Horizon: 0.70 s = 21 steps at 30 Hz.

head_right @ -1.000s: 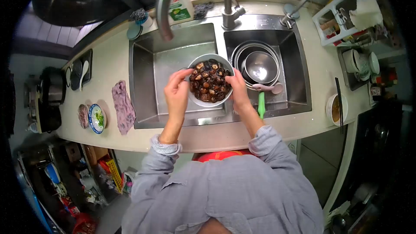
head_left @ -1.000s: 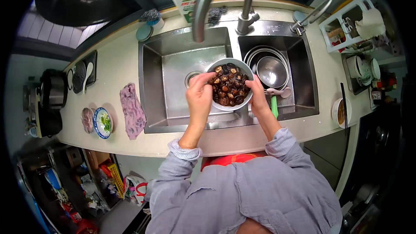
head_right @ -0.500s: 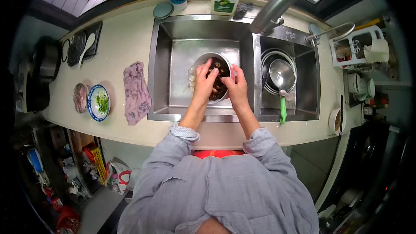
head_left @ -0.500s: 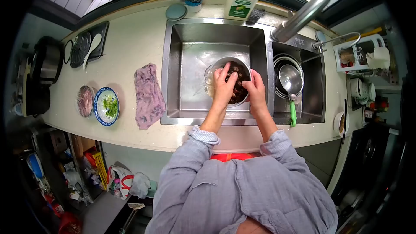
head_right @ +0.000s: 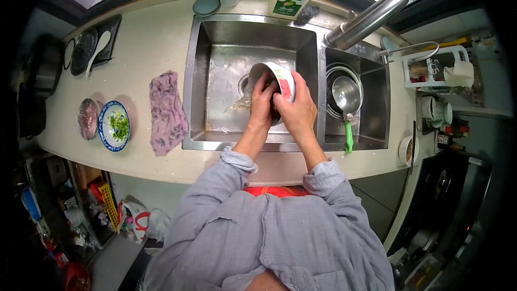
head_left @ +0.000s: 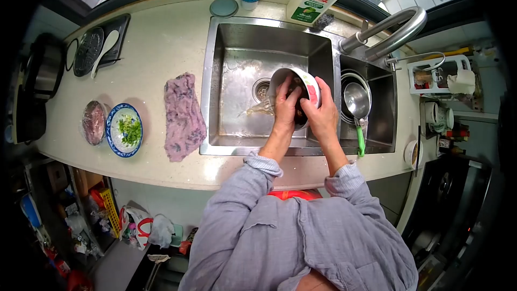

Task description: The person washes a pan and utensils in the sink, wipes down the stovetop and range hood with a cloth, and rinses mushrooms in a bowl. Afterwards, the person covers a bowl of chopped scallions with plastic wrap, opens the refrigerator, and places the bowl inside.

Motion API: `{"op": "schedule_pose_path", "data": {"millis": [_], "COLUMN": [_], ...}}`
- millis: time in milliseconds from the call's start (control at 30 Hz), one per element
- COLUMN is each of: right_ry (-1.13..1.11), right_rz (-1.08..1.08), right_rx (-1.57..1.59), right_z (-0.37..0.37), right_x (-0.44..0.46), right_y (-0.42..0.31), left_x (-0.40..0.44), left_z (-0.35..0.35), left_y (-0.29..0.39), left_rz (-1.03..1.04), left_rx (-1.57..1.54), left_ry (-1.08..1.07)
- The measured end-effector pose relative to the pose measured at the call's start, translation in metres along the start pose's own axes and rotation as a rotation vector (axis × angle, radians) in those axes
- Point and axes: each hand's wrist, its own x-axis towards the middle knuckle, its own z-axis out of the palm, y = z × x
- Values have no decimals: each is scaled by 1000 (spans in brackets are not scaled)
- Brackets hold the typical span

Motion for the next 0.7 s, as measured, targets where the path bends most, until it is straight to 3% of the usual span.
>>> {"op": "schedule_pose_path", "data": {"millis": [167, 500, 600, 700], "right_ry": [21, 64, 39, -28], "right_rz": [-91, -279, -127, 67], "right_rx": [-122, -196, -44, 594], "right_z": [-7, -23, -37, -44], "right_x": [-3, -6, 0, 19], "right_y": [-14, -6, 14, 72], "left_x": [-14, -30, -27, -31], "left_z": [22, 44, 51, 68], "left_y": [21, 13, -5, -7], "left_rz": [-90, -45, 31, 149], "left_rx": [-237, -319, -247, 25], "left_ry": [-56, -42, 9, 53]}}
